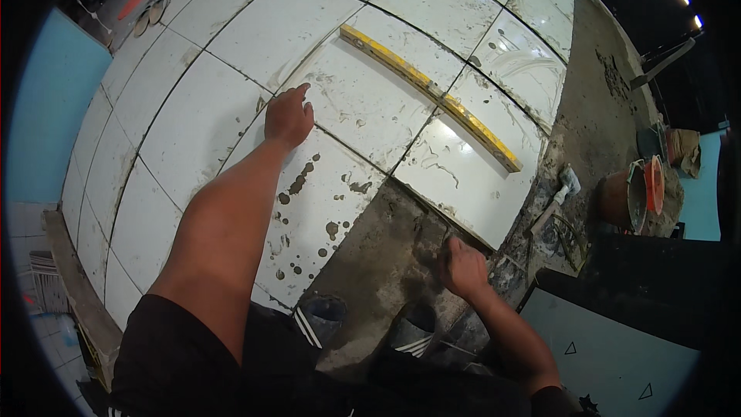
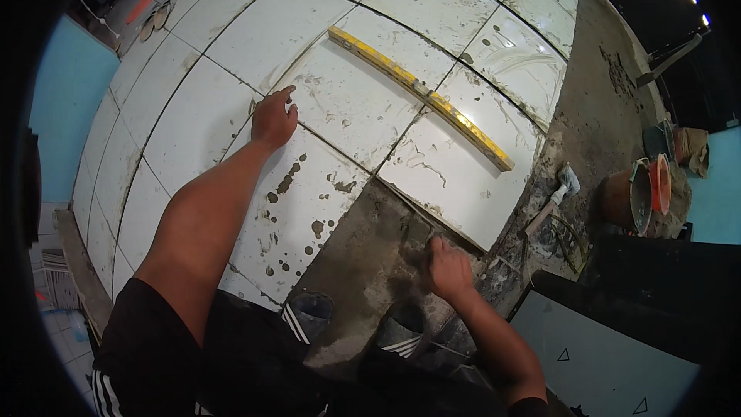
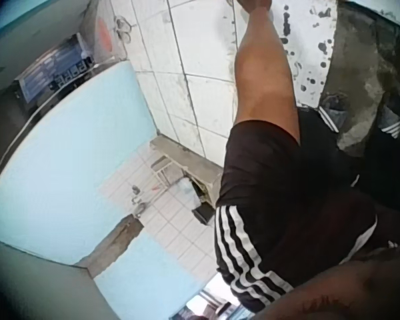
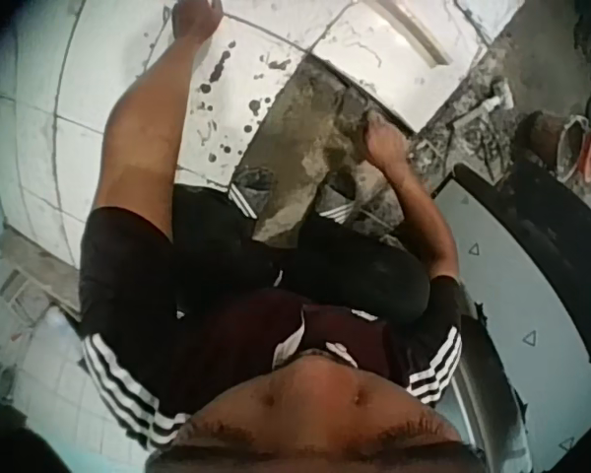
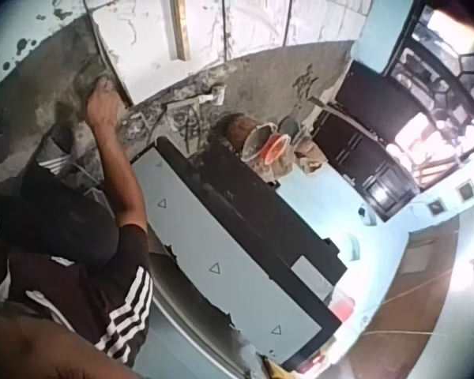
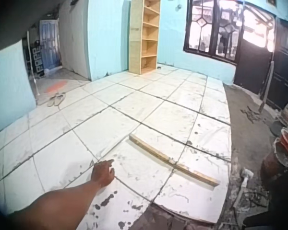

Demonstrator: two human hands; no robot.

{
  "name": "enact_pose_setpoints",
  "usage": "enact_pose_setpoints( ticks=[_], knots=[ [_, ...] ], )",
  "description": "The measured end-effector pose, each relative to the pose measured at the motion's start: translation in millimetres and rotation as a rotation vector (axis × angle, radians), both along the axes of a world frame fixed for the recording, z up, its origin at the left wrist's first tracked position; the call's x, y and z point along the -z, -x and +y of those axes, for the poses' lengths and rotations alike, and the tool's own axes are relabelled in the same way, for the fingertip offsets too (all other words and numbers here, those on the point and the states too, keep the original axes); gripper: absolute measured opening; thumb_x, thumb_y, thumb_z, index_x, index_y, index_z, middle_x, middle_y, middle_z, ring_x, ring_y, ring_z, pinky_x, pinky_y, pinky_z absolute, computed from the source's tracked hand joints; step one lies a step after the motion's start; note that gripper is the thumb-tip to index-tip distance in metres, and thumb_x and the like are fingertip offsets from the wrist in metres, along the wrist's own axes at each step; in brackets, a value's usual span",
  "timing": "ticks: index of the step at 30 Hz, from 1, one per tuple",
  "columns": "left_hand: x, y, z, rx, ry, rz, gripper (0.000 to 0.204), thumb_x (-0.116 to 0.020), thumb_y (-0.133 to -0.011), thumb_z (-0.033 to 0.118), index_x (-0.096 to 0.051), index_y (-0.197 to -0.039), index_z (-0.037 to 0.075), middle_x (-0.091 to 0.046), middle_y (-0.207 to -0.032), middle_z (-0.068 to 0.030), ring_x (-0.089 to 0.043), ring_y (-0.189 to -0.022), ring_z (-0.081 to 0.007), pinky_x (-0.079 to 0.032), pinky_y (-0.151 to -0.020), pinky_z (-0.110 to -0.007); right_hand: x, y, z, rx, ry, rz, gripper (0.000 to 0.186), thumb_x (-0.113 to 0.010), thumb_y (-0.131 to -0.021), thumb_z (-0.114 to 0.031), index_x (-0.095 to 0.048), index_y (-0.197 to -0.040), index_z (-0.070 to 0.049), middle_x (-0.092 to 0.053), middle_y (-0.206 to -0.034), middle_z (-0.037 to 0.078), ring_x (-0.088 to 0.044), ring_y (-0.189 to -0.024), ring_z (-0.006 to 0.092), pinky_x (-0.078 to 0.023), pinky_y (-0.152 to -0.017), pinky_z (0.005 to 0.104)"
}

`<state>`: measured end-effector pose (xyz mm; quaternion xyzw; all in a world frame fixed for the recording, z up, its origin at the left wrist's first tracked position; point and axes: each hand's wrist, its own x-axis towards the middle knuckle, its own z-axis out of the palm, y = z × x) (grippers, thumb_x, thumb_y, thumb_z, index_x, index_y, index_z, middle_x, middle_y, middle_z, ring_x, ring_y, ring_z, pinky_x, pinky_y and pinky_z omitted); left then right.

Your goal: The person aligns a floor tile using a spirit level and taps it with a mallet. The person then mixes mortar with a trowel, applies the mortar beneath the tile edge, and presses the tile into place.

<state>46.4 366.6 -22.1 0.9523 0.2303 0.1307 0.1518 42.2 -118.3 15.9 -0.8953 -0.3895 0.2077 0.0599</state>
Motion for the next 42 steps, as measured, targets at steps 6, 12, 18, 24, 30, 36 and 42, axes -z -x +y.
enact_pose_setpoints(
  ticks=[6, 12, 18, 24, 30, 36, 42],
  knots=[
    [5.4, -8.6, -0.1, -0.021, 0.015, 0.004, 0.046, -0.064, -0.093, 0.018, -0.059, -0.137, 0.008, -0.069, -0.112, -0.0113, -0.065, -0.110, -0.0284, -0.047, -0.100, -0.045, 21.0, 28.6, -22.0, -0.115, 0.096, 0.018, 0.020, -0.054, -0.090, -0.018, -0.051, -0.103, -0.003, -0.066, -0.091, 0.020, -0.070, -0.075, 0.0368, -0.053, -0.068, 0.0474],
    [8.9, -5.8, -2.2, 0.000, 0.016, 0.001, 0.045, -0.064, -0.093, 0.018, -0.059, -0.137, 0.008, -0.069, -0.113, -0.0120, -0.066, -0.108, -0.0292, -0.048, -0.098, -0.045, 6.8, 15.3, -1.0, -0.079, 0.184, 0.079, 0.020, -0.053, -0.091, -0.018, -0.051, -0.103, -0.002, -0.069, -0.095, 0.022, -0.072, -0.080, 0.0396, -0.055, -0.072, 0.0502],
    [7.8, -6.0, -2.5, -0.012, 0.033, 0.023, 0.045, -0.063, -0.093, 0.018, -0.060, -0.136, 0.007, -0.069, -0.113, -0.0120, -0.066, -0.108, -0.0287, -0.048, -0.096, -0.044, -21.7, 9.8, 10.4, -0.083, 0.212, 0.117, 0.020, -0.053, -0.093, -0.018, -0.051, -0.103, -0.001, -0.070, -0.090, 0.022, -0.072, -0.080, 0.0410, -0.056, -0.070, 0.0518],
    [13.9, 0.0, 5.7, -0.025, 0.040, 0.013, 0.045, -0.063, -0.094, 0.019, -0.059, -0.137, 0.007, -0.069, -0.113, -0.0118, -0.066, -0.109, -0.0289, -0.047, -0.098, -0.045, -11.9, -10.4, -15.1, 0.012, 0.076, -0.054, 0.021, -0.055, -0.095, -0.018, -0.050, -0.101, 0.002, -0.066, -0.079, 0.021, -0.066, -0.069, 0.0432, -0.050, -0.058, 0.0534],
    [12.9, -0.8, 4.8, -0.031, 0.032, 0.033, 0.045, -0.062, -0.094, 0.020, -0.059, -0.137, 0.007, -0.069, -0.114, -0.0122, -0.065, -0.109, -0.0290, -0.047, -0.099, -0.045, -10.3, 3.5, 1.4, -0.065, 0.156, 0.003, 0.018, -0.055, -0.089, -0.015, -0.051, -0.099, -0.001, -0.067, -0.092, 0.023, -0.070, -0.078, 0.0417, -0.054, -0.067, 0.0512],
    [13.7, -10.2, -3.1, 0.013, 0.023, -0.017, 0.046, -0.065, -0.092, 0.018, -0.060, -0.136, 0.008, -0.070, -0.110, -0.0132, -0.067, -0.106, -0.0309, -0.048, -0.099, -0.046, 19.9, -13.1, 2.8, -0.004, 0.116, -0.029, 0.013, -0.051, -0.091, -0.010, -0.051, -0.100, -0.001, -0.067, -0.092, 0.023, -0.070, -0.080, 0.0405, -0.055, -0.069, 0.0502],
    [13.7, -9.1, -1.9, 0.007, -0.007, 0.002, 0.044, -0.064, -0.093, 0.019, -0.060, -0.136, 0.008, -0.070, -0.112, -0.0134, -0.066, -0.107, -0.0301, -0.048, -0.098, -0.046, 13.6, -7.3, 2.2, 0.035, 0.119, -0.023, 0.017, -0.057, -0.091, -0.014, -0.051, -0.101, -0.001, -0.067, -0.091, 0.023, -0.069, -0.082, 0.0411, -0.054, -0.071, 0.0512]
  ],
)
